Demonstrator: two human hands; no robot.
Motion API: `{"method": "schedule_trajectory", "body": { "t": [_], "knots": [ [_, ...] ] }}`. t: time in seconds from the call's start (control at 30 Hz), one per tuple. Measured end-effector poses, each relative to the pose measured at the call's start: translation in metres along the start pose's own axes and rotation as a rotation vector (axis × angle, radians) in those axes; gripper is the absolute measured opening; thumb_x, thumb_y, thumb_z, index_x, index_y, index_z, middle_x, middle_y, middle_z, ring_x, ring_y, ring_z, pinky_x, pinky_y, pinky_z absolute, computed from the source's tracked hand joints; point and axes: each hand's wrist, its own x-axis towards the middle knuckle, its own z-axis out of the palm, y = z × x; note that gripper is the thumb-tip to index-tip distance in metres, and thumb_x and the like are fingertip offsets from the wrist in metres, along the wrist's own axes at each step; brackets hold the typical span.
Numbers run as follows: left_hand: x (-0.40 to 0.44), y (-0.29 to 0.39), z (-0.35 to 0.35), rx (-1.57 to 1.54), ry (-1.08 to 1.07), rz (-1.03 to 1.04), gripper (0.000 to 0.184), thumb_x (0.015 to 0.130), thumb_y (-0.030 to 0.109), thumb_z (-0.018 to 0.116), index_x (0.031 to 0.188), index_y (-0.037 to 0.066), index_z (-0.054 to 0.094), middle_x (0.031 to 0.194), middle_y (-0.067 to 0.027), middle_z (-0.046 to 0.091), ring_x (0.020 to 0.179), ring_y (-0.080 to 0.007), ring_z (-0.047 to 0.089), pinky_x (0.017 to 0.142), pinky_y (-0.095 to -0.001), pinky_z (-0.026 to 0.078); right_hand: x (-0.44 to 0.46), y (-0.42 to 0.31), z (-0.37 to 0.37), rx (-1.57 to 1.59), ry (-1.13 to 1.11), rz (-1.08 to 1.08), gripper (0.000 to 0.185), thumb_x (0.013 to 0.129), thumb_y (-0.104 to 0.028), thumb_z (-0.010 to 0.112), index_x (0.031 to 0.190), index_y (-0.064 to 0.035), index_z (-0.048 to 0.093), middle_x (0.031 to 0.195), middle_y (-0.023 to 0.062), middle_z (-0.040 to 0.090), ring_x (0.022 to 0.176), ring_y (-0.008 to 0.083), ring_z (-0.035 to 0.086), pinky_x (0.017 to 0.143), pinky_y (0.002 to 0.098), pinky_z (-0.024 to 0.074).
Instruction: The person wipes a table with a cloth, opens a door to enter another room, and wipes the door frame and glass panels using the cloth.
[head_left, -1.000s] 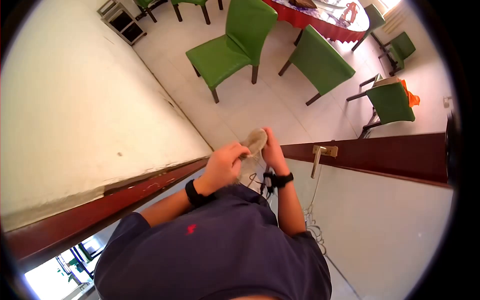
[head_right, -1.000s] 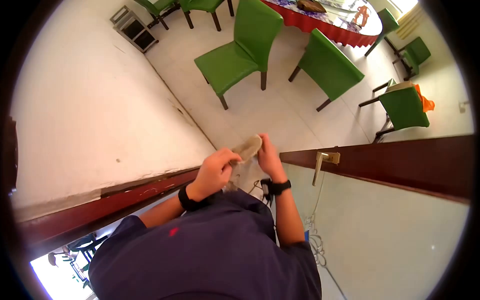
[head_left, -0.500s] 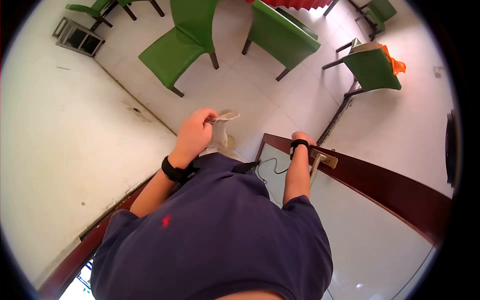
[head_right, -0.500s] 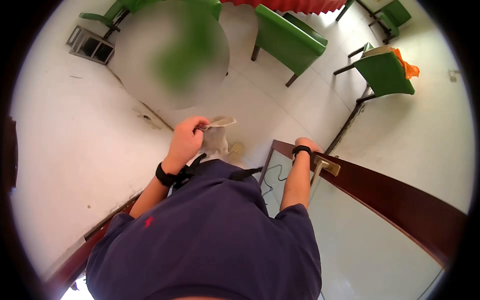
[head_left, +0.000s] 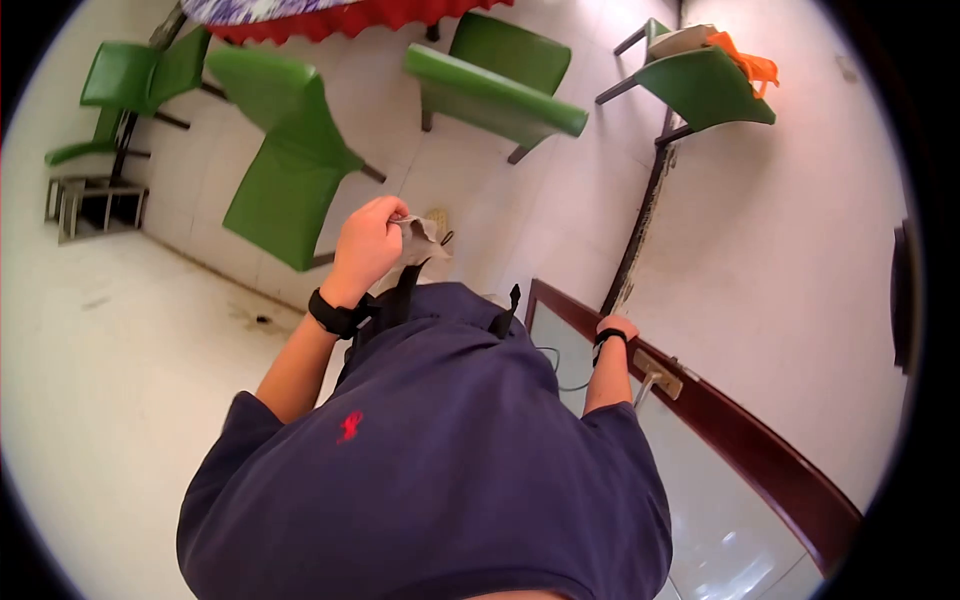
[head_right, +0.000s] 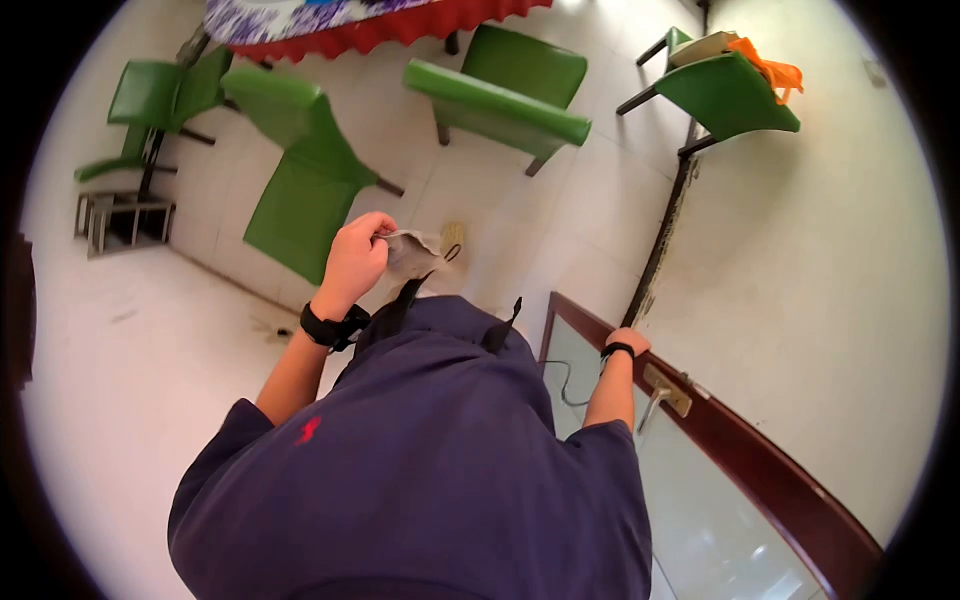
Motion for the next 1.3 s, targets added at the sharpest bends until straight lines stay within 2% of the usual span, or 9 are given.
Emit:
{"method": "schedule_trajectory", "body": {
  "t": [0.17,0.3,0.47,0.63,0.73,0.77,0.87,0.93,1.3],
  "knots": [
    [0.129,0.047,-0.007,0.060,-0.132,0.243,0.019,0.080,-0.004,0.049,0.093,0.001,0.063,0.083,-0.0180,0.064,0.077,-0.0367,0.063,0.069,-0.0412,0.050,-0.025,-0.011,-0.016,0.107,-0.128,-0.033,0.035,0.098,-0.026,0.050,0.123,-0.0142,0.071,0.134,0.0054,0.065,0.122,0.0257,0.063,0.093,0.0516,0.0502],
    [0.200,0.093,0.008,0.041,-0.210,0.365,0.015,0.082,-0.003,0.051,0.091,0.002,0.063,0.082,-0.0180,0.064,0.077,-0.0355,0.064,0.068,-0.0407,0.050,-0.050,-0.043,-0.034,0.090,-0.232,0.008,0.036,0.097,-0.026,0.050,0.125,-0.0150,0.071,0.133,0.0102,0.065,0.117,0.0374,0.064,0.087,0.0637,0.0490],
    [0.238,0.096,0.078,-0.024,-0.328,0.390,0.016,0.081,-0.001,0.052,0.089,0.004,0.064,0.083,-0.0166,0.067,0.081,-0.0355,0.066,0.071,-0.0432,0.050,-0.050,-0.071,-0.071,0.176,-0.582,-0.097,0.030,0.091,-0.021,0.061,0.115,-0.0095,0.074,0.119,0.0121,0.072,0.110,0.0281,0.069,0.092,0.0540,0.0543],
    [0.278,0.138,0.106,-0.068,-0.488,0.376,0.016,0.079,-0.003,0.050,0.088,0.001,0.062,0.080,-0.0191,0.064,0.076,-0.0364,0.064,0.068,-0.0415,0.050,0.031,-0.101,-0.014,0.499,-0.729,-0.253,0.040,0.080,-0.040,0.072,0.106,-0.0093,0.077,0.113,0.0102,0.074,0.100,0.0276,0.070,0.092,0.0422,0.0533],
    [0.295,0.155,0.123,-0.076,-0.557,0.396,0.020,0.079,-0.005,0.048,0.091,-0.001,0.063,0.081,-0.0202,0.064,0.076,-0.0338,0.064,0.070,-0.0374,0.051,0.030,-0.114,0.011,0.651,-0.793,-0.331,0.047,0.082,-0.044,0.067,0.110,-0.0070,0.075,0.115,0.0116,0.073,0.101,0.0258,0.069,0.091,0.0395,0.0527],
    [0.300,0.160,0.129,-0.066,-0.608,0.433,0.020,0.079,-0.005,0.048,0.091,-0.001,0.063,0.081,-0.0202,0.064,0.076,-0.0338,0.064,0.070,-0.0374,0.051,0.025,-0.125,0.024,0.552,-0.594,-0.435,0.052,0.087,-0.047,0.057,0.113,-0.0055,0.074,0.120,0.0133,0.071,0.106,0.0292,0.069,0.092,0.0409,0.0515],
    [0.309,0.167,0.147,-0.024,-0.721,0.475,0.021,0.079,-0.006,0.048,0.092,-0.002,0.064,0.080,-0.0189,0.065,0.075,-0.0309,0.065,0.071,-0.0352,0.051,-0.006,-0.144,0.036,0.876,-0.354,-0.262,0.054,0.090,-0.046,0.047,0.116,-0.0056,0.072,0.124,0.0154,0.069,0.112,0.0330,0.066,0.095,0.0424,0.0501],
    [0.313,0.175,0.159,-0.038,-0.779,0.471,0.022,0.079,-0.007,0.048,0.093,-0.002,0.064,0.079,-0.0173,0.065,0.075,-0.0274,0.065,0.071,-0.0341,0.051,-0.016,-0.136,0.026,0.945,-0.566,-0.279,0.053,0.093,-0.042,0.041,0.119,-0.0060,0.071,0.128,0.0185,0.065,0.117,0.0356,0.063,0.097,0.0435,0.0494],
    [0.296,0.196,0.216,-0.037,-1.345,0.778,0.026,0.080,-0.008,0.044,0.095,-0.003,0.065,0.079,-0.0138,0.067,0.073,-0.0208,0.064,0.072,-0.0310,0.052,-0.187,-0.204,0.030,1.545,-0.369,0.517,0.039,0.093,-0.028,0.050,0.116,-0.0033,0.069,0.119,0.0227,0.068,0.113,0.0387,0.064,0.096,0.0490,0.0503]
  ]
}}
